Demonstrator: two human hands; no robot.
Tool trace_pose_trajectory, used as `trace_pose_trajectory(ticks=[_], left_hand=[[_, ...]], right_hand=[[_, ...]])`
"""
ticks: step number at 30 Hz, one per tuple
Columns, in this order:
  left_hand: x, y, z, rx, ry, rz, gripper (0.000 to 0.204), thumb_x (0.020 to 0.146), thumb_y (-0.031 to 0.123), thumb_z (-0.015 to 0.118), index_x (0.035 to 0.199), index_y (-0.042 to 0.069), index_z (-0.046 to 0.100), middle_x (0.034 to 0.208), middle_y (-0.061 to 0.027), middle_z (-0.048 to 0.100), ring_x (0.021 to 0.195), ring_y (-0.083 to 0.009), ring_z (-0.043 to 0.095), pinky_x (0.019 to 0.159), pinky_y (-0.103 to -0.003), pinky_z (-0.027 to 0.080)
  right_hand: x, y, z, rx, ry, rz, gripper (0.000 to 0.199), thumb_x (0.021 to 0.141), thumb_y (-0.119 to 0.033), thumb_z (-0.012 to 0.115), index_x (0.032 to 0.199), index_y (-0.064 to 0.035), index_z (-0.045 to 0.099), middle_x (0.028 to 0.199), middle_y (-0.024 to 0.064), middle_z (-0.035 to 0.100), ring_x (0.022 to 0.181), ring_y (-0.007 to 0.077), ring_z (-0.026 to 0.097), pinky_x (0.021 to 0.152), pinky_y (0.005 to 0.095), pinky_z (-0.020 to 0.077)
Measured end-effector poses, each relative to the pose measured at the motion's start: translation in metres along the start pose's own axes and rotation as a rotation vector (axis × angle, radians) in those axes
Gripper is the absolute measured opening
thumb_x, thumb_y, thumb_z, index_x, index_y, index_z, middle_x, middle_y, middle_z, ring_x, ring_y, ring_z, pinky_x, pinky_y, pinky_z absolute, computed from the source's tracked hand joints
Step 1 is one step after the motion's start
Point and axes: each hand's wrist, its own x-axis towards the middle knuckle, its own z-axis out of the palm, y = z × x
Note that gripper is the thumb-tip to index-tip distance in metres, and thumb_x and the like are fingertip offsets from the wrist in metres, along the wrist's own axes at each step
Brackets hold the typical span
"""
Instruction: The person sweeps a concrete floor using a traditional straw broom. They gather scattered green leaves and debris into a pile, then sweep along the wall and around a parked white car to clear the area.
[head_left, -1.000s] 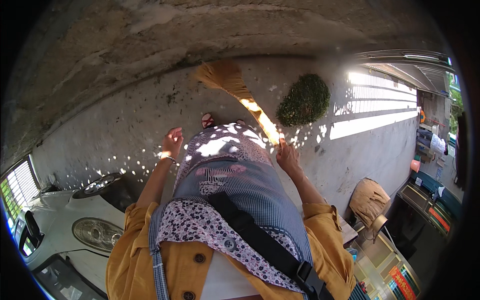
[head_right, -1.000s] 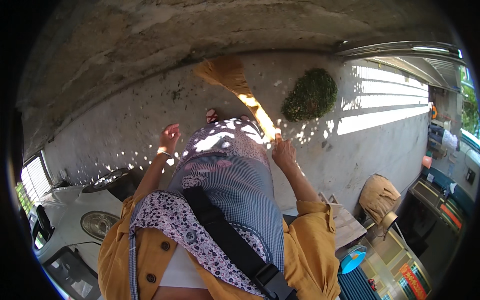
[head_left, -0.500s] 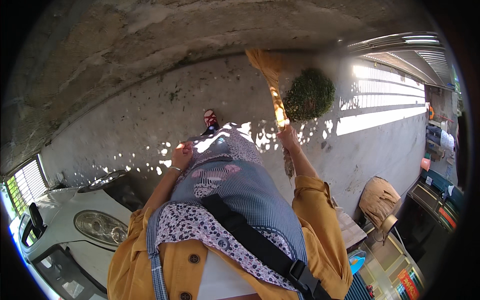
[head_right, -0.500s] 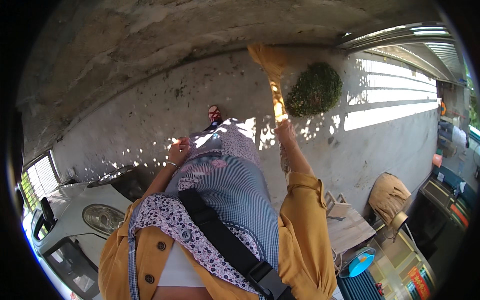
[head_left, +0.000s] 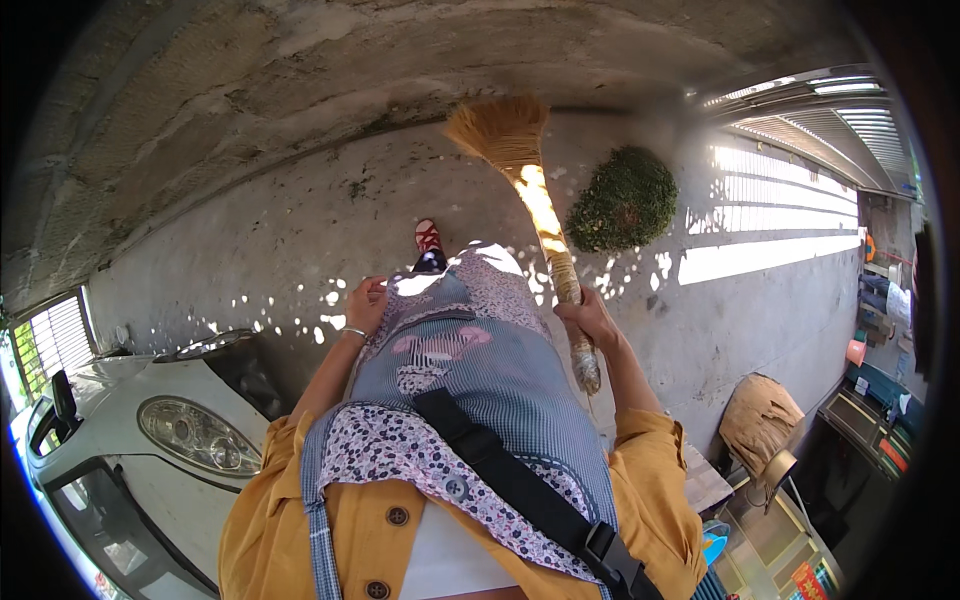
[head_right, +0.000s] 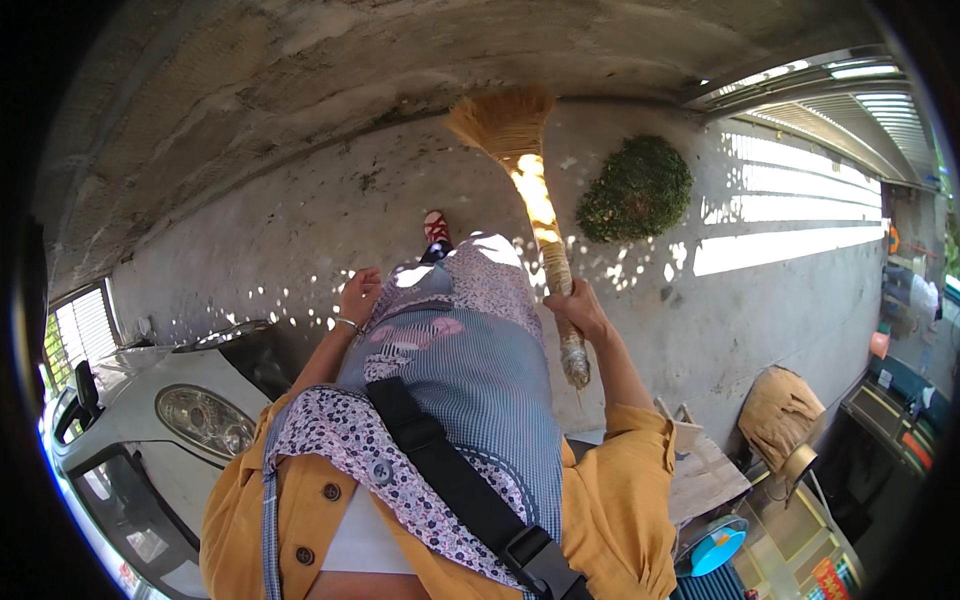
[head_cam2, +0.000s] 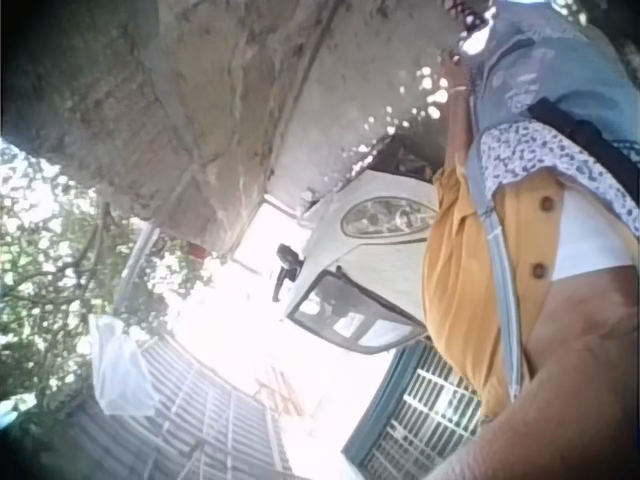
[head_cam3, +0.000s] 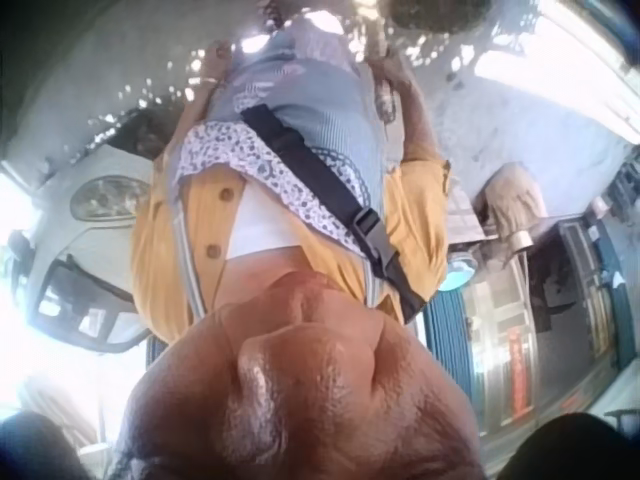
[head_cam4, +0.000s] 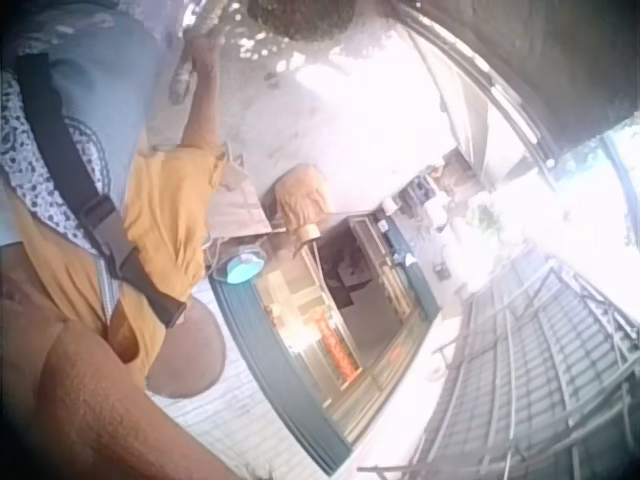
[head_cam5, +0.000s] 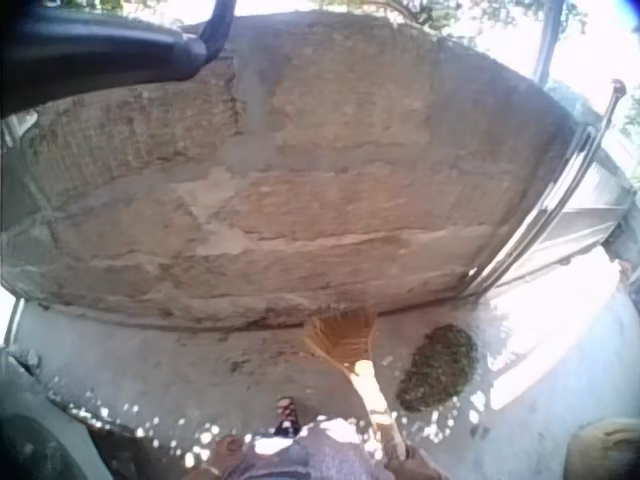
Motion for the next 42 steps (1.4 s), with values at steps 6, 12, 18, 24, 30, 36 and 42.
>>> trace_pose_trajectory(ticks=[6,12,18,24,30,36,42], left_hand=[[-0.045,-0.038,0.008,-0.079,0.071,-0.074,0.031,0.077,0.007,0.059,0.107,0.002,0.056,0.090,-0.0106,0.063,0.081,-0.0169,0.062,0.071,-0.028,0.051],[-0.080,-0.068,0.010,-0.137,0.133,-0.173,0.032,0.076,0.007,0.060,0.108,0.003,0.057,0.092,-0.0123,0.063,0.083,-0.0195,0.062,0.074,-0.030,0.051],[-0.087,-0.045,0.003,-0.024,0.161,-0.134,0.034,0.074,0.007,0.060,0.108,0.004,0.057,0.091,-0.0118,0.063,0.081,-0.0192,0.063,0.072,-0.030,0.050],[-0.085,-0.046,0.009,-0.151,0.183,-0.137,0.033,0.074,0.008,0.060,0.106,0.003,0.057,0.087,-0.0100,0.064,0.077,-0.0177,0.063,0.070,-0.030,0.051],[-0.089,-0.049,0.022,-0.087,0.105,-0.145,0.033,0.076,0.009,0.060,0.108,0.004,0.057,0.088,-0.0109,0.063,0.078,-0.0177,0.063,0.071,-0.029,0.051],[-0.101,-0.047,0.003,-0.113,0.109,-0.142,0.034,0.075,0.006,0.060,0.109,0.000,0.055,0.089,-0.0116,0.063,0.080,-0.0161,0.062,0.071,-0.027,0.050],[-0.092,-0.050,-0.005,-0.057,0.062,-0.171,0.033,0.076,0.006,0.060,0.108,0.000,0.056,0.090,-0.0112,0.063,0.078,-0.0162,0.062,0.070,-0.027,0.050]], right_hand=[[0.063,0.030,0.009,-0.847,0.349,-0.081,0.035,0.066,-0.010,0.062,0.092,0.0096,0.049,0.087,0.0240,0.061,0.082,0.0330,0.062,0.071,0.0411,0.0500],[0.058,-0.061,0.094,-0.988,-0.152,-0.149,0.039,0.074,-0.007,0.054,0.111,0.0040,0.050,0.108,0.0240,0.056,0.103,0.0349,0.055,0.087,0.0413,0.0459],[0.077,-0.041,0.096,-0.888,-0.203,-0.145,0.066,0.066,-0.014,0.060,0.124,0.0002,0.032,0.100,0.0264,0.057,0.099,0.0383,0.055,0.086,0.0420,0.0450],[0.049,-0.034,0.060,-0.901,-0.011,-0.132,0.056,0.067,-0.009,0.057,0.115,0.0073,0.034,0.096,0.0284,0.058,0.094,0.0405,0.057,0.081,0.0437,0.0472],[0.094,-0.042,0.066,-0.949,0.018,-0.051,0.034,0.073,-0.013,0.057,0.102,0.0046,0.055,0.098,0.0221,0.060,0.096,0.0343,0.059,0.081,0.0410,0.0483],[0.110,-0.066,0.163,-1.079,-0.136,-0.160,0.047,0.070,-0.011,0.061,0.113,0.0026,0.049,0.107,0.0253,0.056,0.107,0.0313,0.054,0.085,0.0406,0.0476],[0.116,-0.082,0.160,-0.980,-0.295,-0.250,0.040,0.063,-0.011,0.062,0.099,0.0055,0.058,0.099,0.0251,0.060,0.093,0.0351,0.060,0.077,0.0394,0.0505]])
